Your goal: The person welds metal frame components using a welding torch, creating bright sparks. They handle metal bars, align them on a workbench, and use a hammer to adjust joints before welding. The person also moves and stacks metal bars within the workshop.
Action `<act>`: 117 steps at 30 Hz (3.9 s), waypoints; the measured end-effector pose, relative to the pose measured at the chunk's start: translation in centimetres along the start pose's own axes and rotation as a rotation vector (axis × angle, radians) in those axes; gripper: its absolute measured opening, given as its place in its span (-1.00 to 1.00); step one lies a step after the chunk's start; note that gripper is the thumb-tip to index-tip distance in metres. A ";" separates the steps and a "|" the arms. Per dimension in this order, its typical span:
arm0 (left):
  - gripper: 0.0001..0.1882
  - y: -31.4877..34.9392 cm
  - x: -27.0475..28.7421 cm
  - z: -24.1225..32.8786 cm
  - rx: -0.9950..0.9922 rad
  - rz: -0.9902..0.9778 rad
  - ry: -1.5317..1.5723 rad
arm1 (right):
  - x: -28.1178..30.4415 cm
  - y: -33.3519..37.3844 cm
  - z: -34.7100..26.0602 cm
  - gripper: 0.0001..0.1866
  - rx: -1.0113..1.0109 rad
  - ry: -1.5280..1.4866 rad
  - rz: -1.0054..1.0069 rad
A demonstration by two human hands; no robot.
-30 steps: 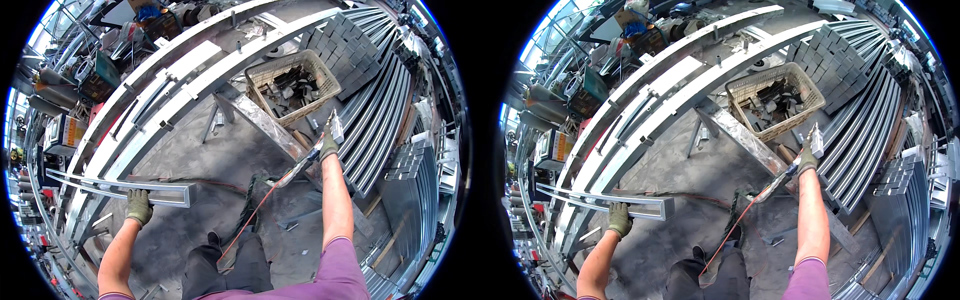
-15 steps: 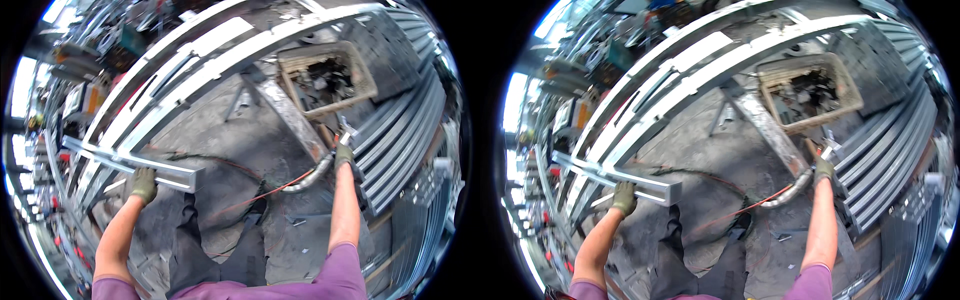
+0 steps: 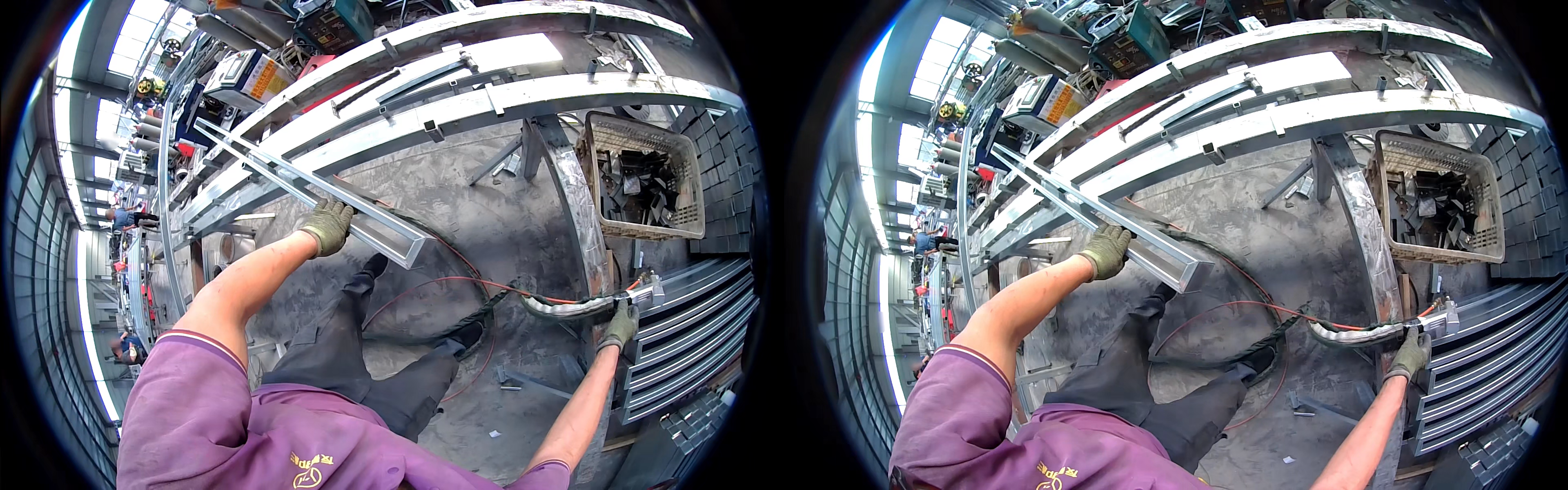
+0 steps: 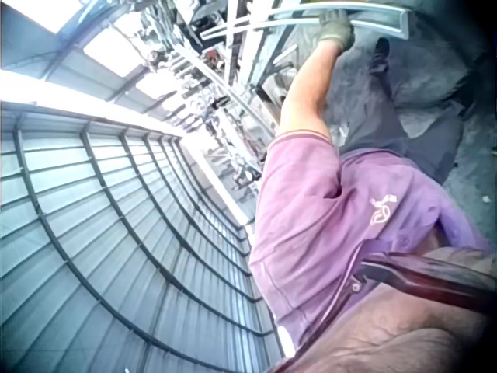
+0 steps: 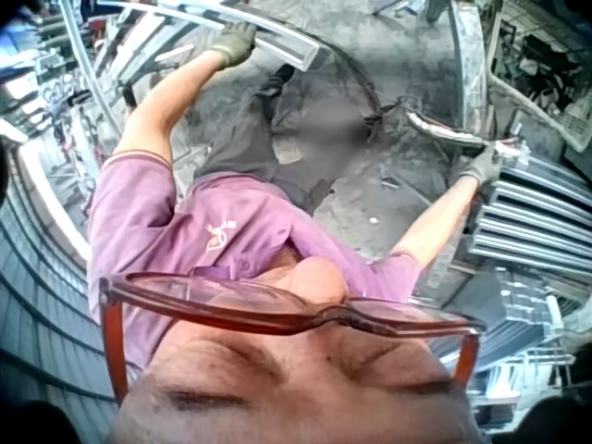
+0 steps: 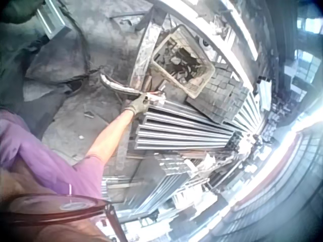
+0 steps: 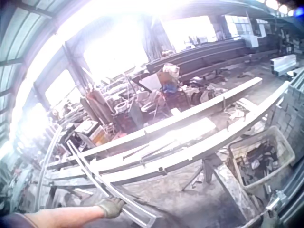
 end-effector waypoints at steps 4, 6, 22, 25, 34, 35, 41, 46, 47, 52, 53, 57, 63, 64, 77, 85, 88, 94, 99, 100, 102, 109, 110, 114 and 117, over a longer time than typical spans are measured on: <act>-0.45 -0.6 1.0 0.8 0.033 -0.115 0.030 | 1.4 3.8 1.5 -0.28 -0.057 -0.020 0.066; -0.42 -0.1 3.1 1.4 0.098 -0.224 0.164 | 1.1 8.8 2.8 -0.35 -0.099 0.047 0.065; -0.39 2.9 2.6 -4.5 -0.679 0.222 0.933 | -22.5 62.6 -2.8 -0.61 -0.103 0.703 -0.588; -0.44 3.9 3.0 -11.4 -0.647 0.205 1.047 | -32.6 65.3 -19.0 -0.57 0.172 0.437 -0.651; -0.64 8.0 0.9 -39.9 -0.132 0.380 0.701 | -55.5 74.5 -32.0 -0.36 -0.813 -0.558 -1.073; -0.61 8.3 0.9 -41.8 -0.124 0.429 0.631 | -56.7 74.5 -32.4 -0.37 -0.828 -0.570 -1.049; -0.44 4.9 4.0 -45.6 -0.096 0.386 0.545 | -59.5 72.7 -34.1 -0.48 -0.891 -0.679 -0.835; -0.33 0.6 3.2 -47.7 -0.122 0.426 0.366 | -58.6 71.4 -33.0 -0.56 -0.997 -0.744 -0.691; -0.35 -0.3 3.3 -47.8 -0.147 0.419 0.366 | -57.9 70.9 -32.3 -0.63 -0.993 -0.746 -0.682; -0.30 -4.4 0.5 -49.8 -0.174 0.063 0.291 | -49.1 68.9 -31.8 -0.66 -0.955 -0.681 -0.545; -0.34 -5.2 -0.9 -50.3 -0.222 -0.009 0.274 | -47.7 68.6 -30.4 -0.66 -0.967 -0.687 -0.519; -0.57 -8.2 -3.9 -49.7 -0.330 -0.404 0.132 | -41.4 69.1 -25.1 -0.63 -1.020 -0.709 -0.410; -0.59 -9.6 -5.6 -45.8 -0.629 -0.714 -0.048 | -32.2 72.3 -20.8 -0.67 -1.027 -0.732 -0.253; -0.58 -9.9 -8.2 -45.9 -0.611 -0.800 -0.007 | -31.4 73.0 -19.4 -0.67 -1.063 -0.740 -0.279; -0.67 -4.2 -3.5 -29.9 -0.897 -0.809 -0.200 | -22.0 77.7 -13.5 -0.60 -1.119 -0.678 0.107; -0.60 0.5 -4.2 -20.4 -0.930 -0.755 -0.440 | -19.4 80.6 -9.8 -0.51 -1.064 -0.689 0.024; -0.59 3.5 -3.7 -15.2 -0.932 -0.761 -0.502 | -22.4 81.4 -8.3 -0.50 -1.091 -0.855 -0.094; -0.55 9.1 -4.1 -4.8 -0.925 -0.594 -0.643 | -15.1 79.4 0.9 -0.70 -1.087 -0.962 0.114; -0.56 18.9 0.8 9.3 -0.909 -0.657 -0.787 | -4.5 79.0 7.4 -0.70 -1.011 -1.008 0.140; -0.57 21.5 2.3 13.0 -0.919 -0.676 -0.818 | -1.5 79.1 8.2 -0.69 -0.974 -0.996 0.156; -0.59 25.7 4.4 19.7 -0.916 -0.578 -0.835 | 2.7 78.3 11.8 -0.67 -0.971 -1.040 0.185; -0.62 32.6 4.8 37.6 -1.050 -0.438 -0.746 | 14.6 73.5 21.7 -0.56 -0.790 -0.957 0.405; -0.63 33.7 4.7 40.4 -1.072 -0.436 -0.740 | 14.8 73.1 23.2 -0.56 -0.750 -0.884 0.412; -0.61 35.0 3.0 50.5 -1.052 -0.433 -0.757 | 19.5 69.2 20.8 -0.54 -0.712 -0.810 0.346; -0.59 34.1 0.2 57.4 -1.056 -0.473 -0.761 | 24.5 66.3 23.4 -0.58 -0.808 -0.998 0.220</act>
Point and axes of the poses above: each hand's wrist, its own y-axis away from the middle knuckle, its own x-axis out of the back of the hand, z = x × y, the point moved 7 cm from there along -y, towards the middle knuckle, and after that the axes turned 8 degrees about y, right-handed, at the moved point
